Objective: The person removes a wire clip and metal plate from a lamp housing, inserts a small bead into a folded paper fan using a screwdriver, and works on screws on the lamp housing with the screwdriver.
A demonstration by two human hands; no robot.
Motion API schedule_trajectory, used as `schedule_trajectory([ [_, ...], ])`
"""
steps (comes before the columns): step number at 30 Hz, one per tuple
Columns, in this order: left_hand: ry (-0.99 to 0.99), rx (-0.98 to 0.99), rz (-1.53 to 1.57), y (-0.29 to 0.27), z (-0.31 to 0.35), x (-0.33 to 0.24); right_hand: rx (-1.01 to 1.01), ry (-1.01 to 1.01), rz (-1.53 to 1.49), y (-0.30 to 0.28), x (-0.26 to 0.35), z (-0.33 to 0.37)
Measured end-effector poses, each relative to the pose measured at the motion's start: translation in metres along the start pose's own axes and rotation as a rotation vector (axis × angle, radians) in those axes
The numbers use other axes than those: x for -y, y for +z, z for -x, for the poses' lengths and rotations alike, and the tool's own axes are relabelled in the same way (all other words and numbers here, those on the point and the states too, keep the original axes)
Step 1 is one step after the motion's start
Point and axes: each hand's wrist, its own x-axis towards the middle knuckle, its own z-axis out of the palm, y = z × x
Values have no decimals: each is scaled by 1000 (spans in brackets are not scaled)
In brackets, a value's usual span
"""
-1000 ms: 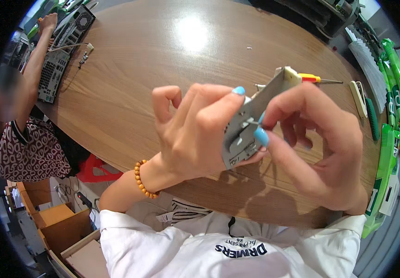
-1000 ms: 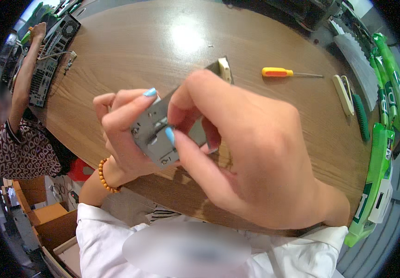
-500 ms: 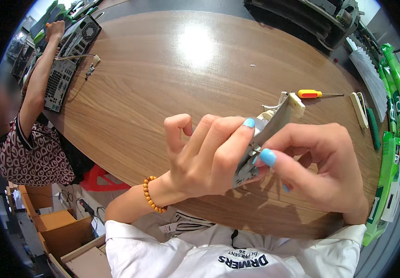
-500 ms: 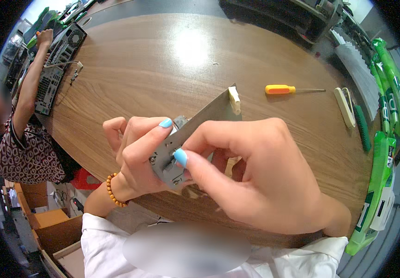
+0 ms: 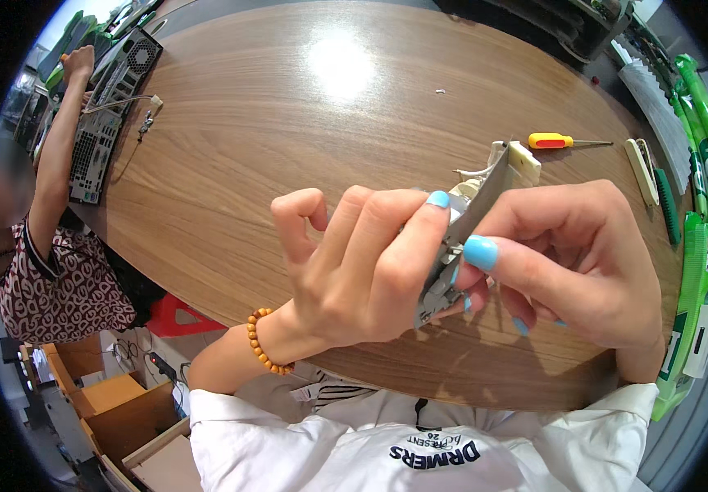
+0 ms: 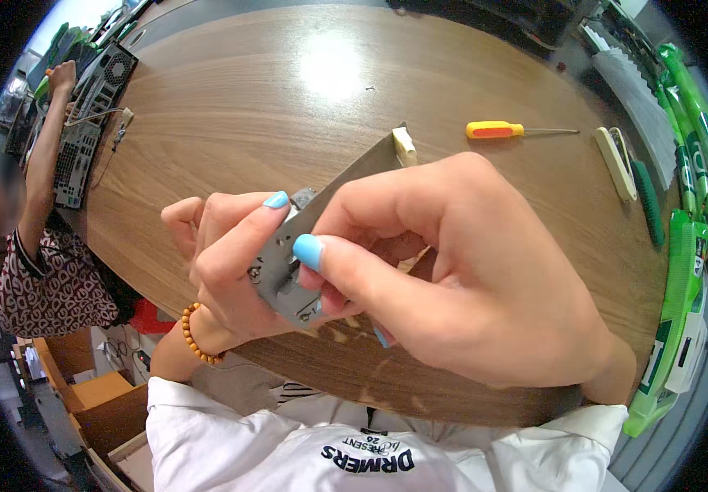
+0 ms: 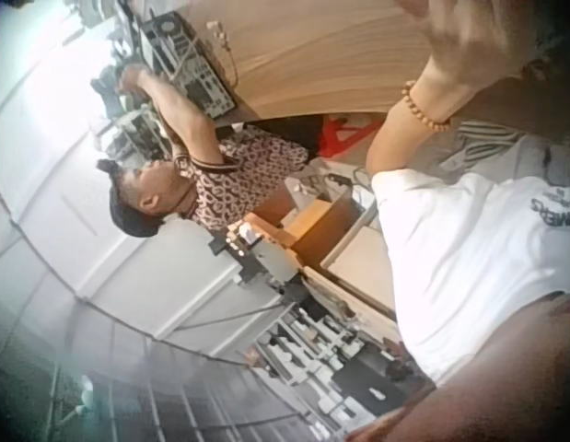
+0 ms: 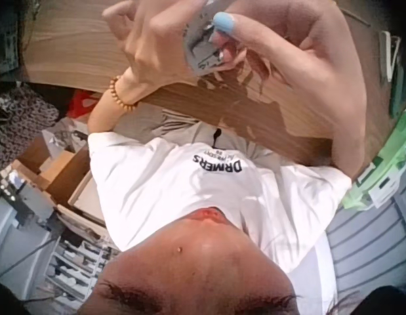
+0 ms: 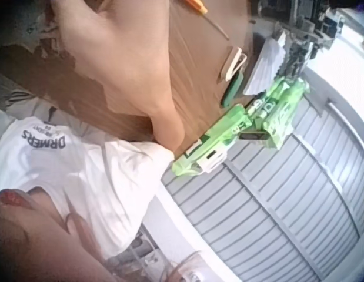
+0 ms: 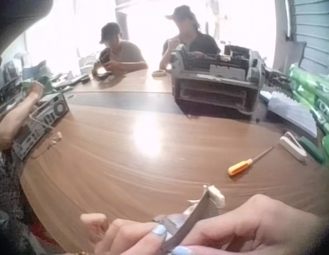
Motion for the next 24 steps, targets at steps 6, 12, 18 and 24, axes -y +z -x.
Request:
schedule_trajectory([
  [6,21,-57,-15,6,1,-1,-1,-49,11,1,-1,3],
  [12,15,-21,29,5,3,0,-32,4,-47,3,-1,4],
  [18,-103,51,141,-2,0,3,-24,39,-107,1,5,1],
  [24,-218,264,187,-13,-1,8,-28,-74,-70,0,3,-1],
])
